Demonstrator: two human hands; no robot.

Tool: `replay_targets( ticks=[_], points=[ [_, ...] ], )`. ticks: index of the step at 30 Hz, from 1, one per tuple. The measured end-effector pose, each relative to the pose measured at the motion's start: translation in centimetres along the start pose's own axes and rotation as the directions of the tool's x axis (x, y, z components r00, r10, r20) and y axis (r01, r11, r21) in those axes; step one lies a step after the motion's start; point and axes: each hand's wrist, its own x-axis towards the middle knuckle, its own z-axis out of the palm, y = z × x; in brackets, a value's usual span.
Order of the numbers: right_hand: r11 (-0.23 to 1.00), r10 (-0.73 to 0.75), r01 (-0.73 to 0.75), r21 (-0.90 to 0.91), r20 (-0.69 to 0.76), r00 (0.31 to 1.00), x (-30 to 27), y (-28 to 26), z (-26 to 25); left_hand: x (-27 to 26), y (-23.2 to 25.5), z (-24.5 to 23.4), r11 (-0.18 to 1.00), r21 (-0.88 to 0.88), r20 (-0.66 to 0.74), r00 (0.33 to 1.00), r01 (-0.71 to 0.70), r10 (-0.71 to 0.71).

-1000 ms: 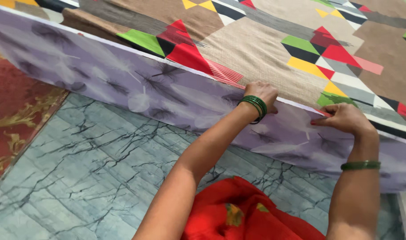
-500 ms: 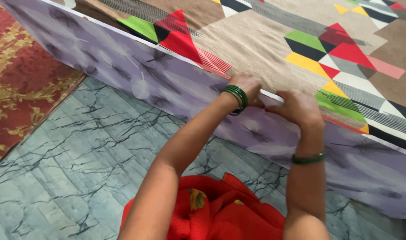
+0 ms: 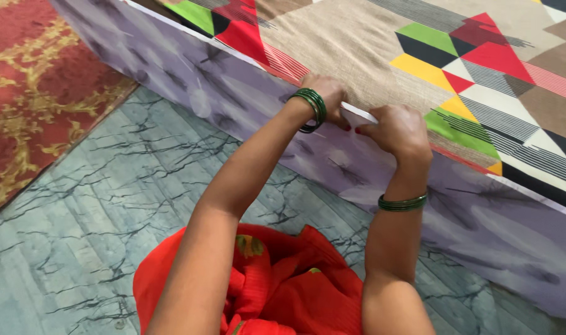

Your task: The person tucks the edges of a patterned bedsheet under the mattress by hand while sitting on the floor.

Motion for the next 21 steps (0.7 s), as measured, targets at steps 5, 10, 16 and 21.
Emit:
replay_targets(
  ticks=[5, 10, 16, 21],
  points=[
    [1.0, -0.02, 0.019, 0.01, 0.015, 1.0, 0.2, 0.0, -0.3, 0.3, 0.2, 0.5, 1.0, 0.002, -0.028, 0.999, 0.023, -0.023],
    [0.98, -0.196, 0.198, -0.002, -0.159, 0.968, 0.8, -1.7, 0.6, 0.6, -0.5, 1.9, 0.999, 0.004, -0.072, 0.997, -0.033, 0.033],
    [0.99, -0.1, 0.107, 0.097, -0.075, 0.992, 1.2, -3.4, 0.4, 0.5, -2.7, 3.3, 0.954, -0.104, -0.218, 0.943, -0.28, 0.253],
    [0.998, -0.068, 0.068, 0.006, -0.051, 0.996, 1.2, -4.3, 0.0, -2.4, -8.2, 0.4, 0.981, -0.044, -0.248, 0.954, -0.188, 0.172]
  ],
)
